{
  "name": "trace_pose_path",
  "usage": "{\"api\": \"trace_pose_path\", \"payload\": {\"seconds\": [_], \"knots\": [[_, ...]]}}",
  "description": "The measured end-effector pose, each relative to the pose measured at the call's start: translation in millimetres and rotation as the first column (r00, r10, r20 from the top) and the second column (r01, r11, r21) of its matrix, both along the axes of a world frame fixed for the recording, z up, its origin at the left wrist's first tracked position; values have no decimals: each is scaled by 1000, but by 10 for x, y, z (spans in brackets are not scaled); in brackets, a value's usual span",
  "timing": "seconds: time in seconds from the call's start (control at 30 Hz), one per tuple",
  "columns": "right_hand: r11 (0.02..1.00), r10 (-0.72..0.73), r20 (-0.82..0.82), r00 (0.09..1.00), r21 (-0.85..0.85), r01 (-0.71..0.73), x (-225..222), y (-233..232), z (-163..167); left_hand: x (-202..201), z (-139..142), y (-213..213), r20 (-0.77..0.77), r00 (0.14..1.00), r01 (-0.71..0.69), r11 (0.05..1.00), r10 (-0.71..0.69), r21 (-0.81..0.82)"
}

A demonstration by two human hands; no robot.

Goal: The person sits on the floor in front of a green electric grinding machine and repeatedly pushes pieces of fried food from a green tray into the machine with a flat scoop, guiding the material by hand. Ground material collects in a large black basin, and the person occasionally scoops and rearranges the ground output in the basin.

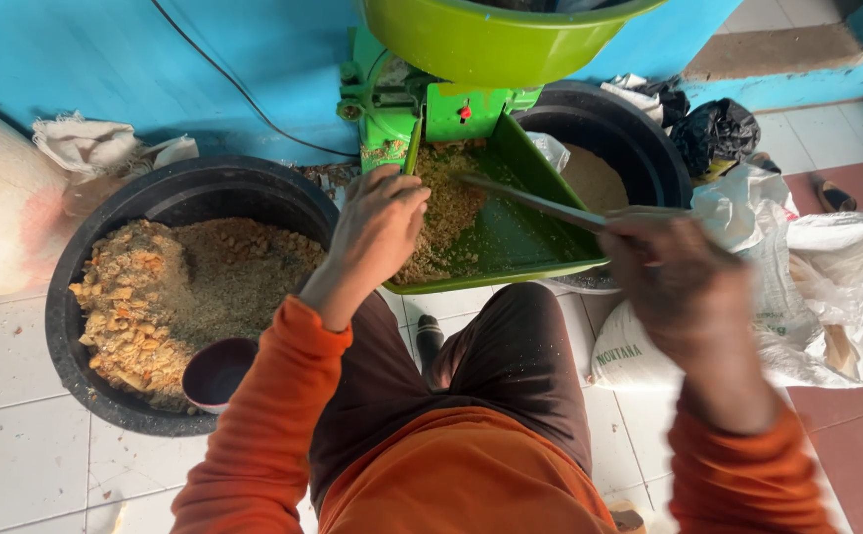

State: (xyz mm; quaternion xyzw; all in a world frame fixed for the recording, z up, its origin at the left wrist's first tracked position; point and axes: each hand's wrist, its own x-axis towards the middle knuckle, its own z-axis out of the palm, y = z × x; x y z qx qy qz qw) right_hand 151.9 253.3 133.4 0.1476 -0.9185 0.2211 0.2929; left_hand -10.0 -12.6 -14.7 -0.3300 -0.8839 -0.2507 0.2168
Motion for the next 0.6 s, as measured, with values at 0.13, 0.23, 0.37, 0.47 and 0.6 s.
{"api": "trace_pose_path", "payload": {"seconds": [0.13,0.23,0.37,0.47,0.6], "knots": [[994,91,140,986,51,-99,228,25,585,93,148,-199,51,995,81,997,-81,1],[974,173,235,956,102,-202,238,18,777,197,270,-305,135,981,132,990,-137,42],[947,283,265,922,73,-312,249,-219,869,269,295,-361,180,968,171,984,-175,39],[939,270,149,951,179,-294,186,-590,816,249,240,-370,188,966,169,984,-175,51],[934,249,51,967,253,-254,-68,-858,511,237,230,-341,79,980,176,983,-180,61]]}}
